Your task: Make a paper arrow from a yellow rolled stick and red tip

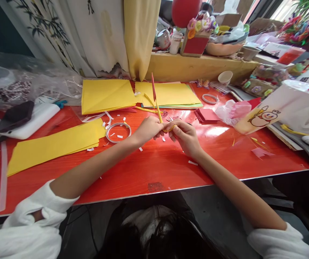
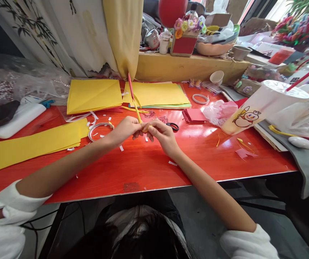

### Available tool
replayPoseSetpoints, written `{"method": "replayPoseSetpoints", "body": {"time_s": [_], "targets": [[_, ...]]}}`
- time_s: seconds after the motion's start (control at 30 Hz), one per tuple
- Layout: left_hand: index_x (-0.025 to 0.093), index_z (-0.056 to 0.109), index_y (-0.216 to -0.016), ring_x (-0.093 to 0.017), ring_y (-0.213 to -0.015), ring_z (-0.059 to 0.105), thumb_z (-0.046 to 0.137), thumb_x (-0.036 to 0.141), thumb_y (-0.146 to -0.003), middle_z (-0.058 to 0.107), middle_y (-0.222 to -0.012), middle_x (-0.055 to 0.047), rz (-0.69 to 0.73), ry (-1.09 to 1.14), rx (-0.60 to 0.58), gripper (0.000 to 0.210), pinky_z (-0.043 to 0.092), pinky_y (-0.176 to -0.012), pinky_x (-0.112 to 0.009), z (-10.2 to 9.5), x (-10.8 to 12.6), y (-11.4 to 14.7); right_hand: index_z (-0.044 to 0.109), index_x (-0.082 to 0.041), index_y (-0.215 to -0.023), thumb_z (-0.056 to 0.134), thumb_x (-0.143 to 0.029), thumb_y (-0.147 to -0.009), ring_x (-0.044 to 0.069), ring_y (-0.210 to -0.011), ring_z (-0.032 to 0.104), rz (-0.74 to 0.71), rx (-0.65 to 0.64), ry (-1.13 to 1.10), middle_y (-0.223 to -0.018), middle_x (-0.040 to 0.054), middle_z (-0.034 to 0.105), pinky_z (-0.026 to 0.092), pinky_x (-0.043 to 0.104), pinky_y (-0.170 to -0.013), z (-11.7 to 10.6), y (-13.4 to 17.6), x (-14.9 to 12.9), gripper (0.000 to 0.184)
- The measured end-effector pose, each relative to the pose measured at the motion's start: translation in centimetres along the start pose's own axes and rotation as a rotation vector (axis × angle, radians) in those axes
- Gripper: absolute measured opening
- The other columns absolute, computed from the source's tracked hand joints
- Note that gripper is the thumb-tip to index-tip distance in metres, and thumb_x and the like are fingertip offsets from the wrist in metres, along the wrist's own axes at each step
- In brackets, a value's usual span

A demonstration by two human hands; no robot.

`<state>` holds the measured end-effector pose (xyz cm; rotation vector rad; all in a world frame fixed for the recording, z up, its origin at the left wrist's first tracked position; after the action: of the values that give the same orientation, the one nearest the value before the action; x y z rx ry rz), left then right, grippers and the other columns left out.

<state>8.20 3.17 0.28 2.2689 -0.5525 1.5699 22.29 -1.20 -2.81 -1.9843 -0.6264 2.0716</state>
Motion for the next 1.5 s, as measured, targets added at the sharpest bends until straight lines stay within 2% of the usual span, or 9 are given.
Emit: {"method": "replayPoseSetpoints", "body": {"time_s": [0.17,0.33,0.53,0.7,1.03,1.2,1.3,1.4,1.5], "targets": [[0.013,0.053,-0.050,-0.006,-0.038,0.045,0.051,0.019,-0.073,0.053,-0.047,0.000,0.040,-0.176,0.022,0.024,0.035,-0.039,-0.021,-0.1,0.0,-0.3,0.061,-0.018,-0.074,0.055,-0.036,-0.084,0.007,-0.055,0.043,0.064,-0.028,0.010,-0.075,0.0005,0.051,0.034,0.023,-0.049,-0.5,-0.2,0.5,0.022],[0.012,0.055,-0.051,-0.006,-0.038,0.045,0.052,0.021,-0.075,0.052,-0.047,-0.001,0.014,-0.202,-0.002,0.025,0.035,-0.040,-0.021,-0.2,-0.9,-0.8,0.063,-0.018,-0.071,0.056,-0.034,-0.084,0.008,-0.059,0.044,0.036,-0.135,0.084,-0.073,0.0000,0.048,0.038,0.025,-0.058,-0.7,-0.4,0.8,0.022],[0.012,0.056,-0.066,-0.005,-0.045,0.044,0.050,0.042,-0.084,0.051,-0.055,-0.002,0.066,0.229,-0.144,0.037,0.035,-0.046,-0.019,-1.1,-0.6,-0.9,0.061,-0.020,-0.075,0.056,-0.037,-0.084,0.007,-0.063,0.045,0.141,-0.028,-0.196,-0.090,0.0022,0.052,0.035,0.022,-0.049,-1.2,-0.6,0.5,0.020],[0.011,0.059,-0.079,-0.006,-0.059,0.050,0.047,0.036,-0.088,0.054,-0.076,-0.004,0.197,0.590,-0.219,0.029,0.041,-0.052,-0.019,-1.4,0.3,-0.4,0.058,-0.021,-0.078,0.059,-0.040,-0.081,0.005,-0.051,0.036,0.243,0.072,-0.383,-0.079,-0.0005,0.051,0.027,0.021,-0.040,-1.5,-0.5,-0.1,0.019],[0.012,0.058,-0.071,-0.005,-0.052,0.047,0.049,0.033,-0.087,0.053,-0.068,-0.002,0.191,0.643,-0.332,0.029,0.040,-0.049,-0.020,0.0,0.2,0.2,0.050,-0.023,-0.083,0.059,-0.046,-0.077,0.004,-0.040,0.015,0.317,0.031,-0.356,-0.066,-0.0064,0.046,0.014,0.025,-0.038,-1.0,-0.5,-0.2,0.026],[0.011,0.058,-0.072,-0.006,-0.052,0.047,0.055,0.039,-0.083,0.057,-0.071,-0.003,0.202,0.604,-0.342,0.030,0.041,-0.049,-0.021,0.7,0.0,0.4,0.044,-0.021,-0.071,0.063,-0.032,-0.076,0.003,-0.038,0.019,0.318,0.004,-0.378,-0.059,-0.0070,0.050,0.013,0.022,-0.039,-1.1,-0.5,-0.3,0.023],[0.012,0.056,-0.070,-0.005,-0.048,0.045,0.051,0.036,-0.085,0.055,-0.067,-0.002,0.186,0.612,-0.252,0.029,0.040,-0.046,-0.020,0.4,0.1,0.2,0.044,-0.021,-0.070,0.062,-0.030,-0.078,0.002,-0.037,0.026,0.274,0.074,-0.279,-0.058,-0.0063,0.054,0.016,0.021,-0.038,-0.9,-0.4,-0.5,0.022],[0.012,0.053,-0.068,-0.004,-0.045,0.040,0.046,0.031,-0.089,0.048,-0.061,0.001,0.196,0.624,-0.084,0.029,0.037,-0.043,-0.019,-0.4,0.1,-0.1,0.050,-0.020,-0.070,0.061,-0.033,-0.079,0.004,-0.041,0.042,0.204,0.195,-0.067,-0.063,-0.0031,0.059,0.029,0.021,-0.038,-0.5,-0.2,-0.9,0.020],[0.012,0.054,-0.070,-0.004,-0.046,0.043,0.043,0.031,-0.090,0.046,-0.059,0.002,0.208,0.556,-0.036,0.030,0.038,-0.044,-0.019,-0.6,0.0,-0.2,0.059,-0.018,-0.078,0.063,-0.036,-0.078,0.008,-0.053,0.057,0.227,0.191,0.072,-0.067,0.0000,0.062,0.045,0.022,-0.049,0.3,0.1,-1.2,0.018]]}}
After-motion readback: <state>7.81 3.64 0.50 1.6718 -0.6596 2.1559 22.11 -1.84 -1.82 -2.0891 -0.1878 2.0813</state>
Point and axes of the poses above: each hand's wrist, its own y-axis away from the middle knuckle, its own z-axis out of the palm, x = y × z, the point moved 1 cm from there along -y, towards the middle knuckle
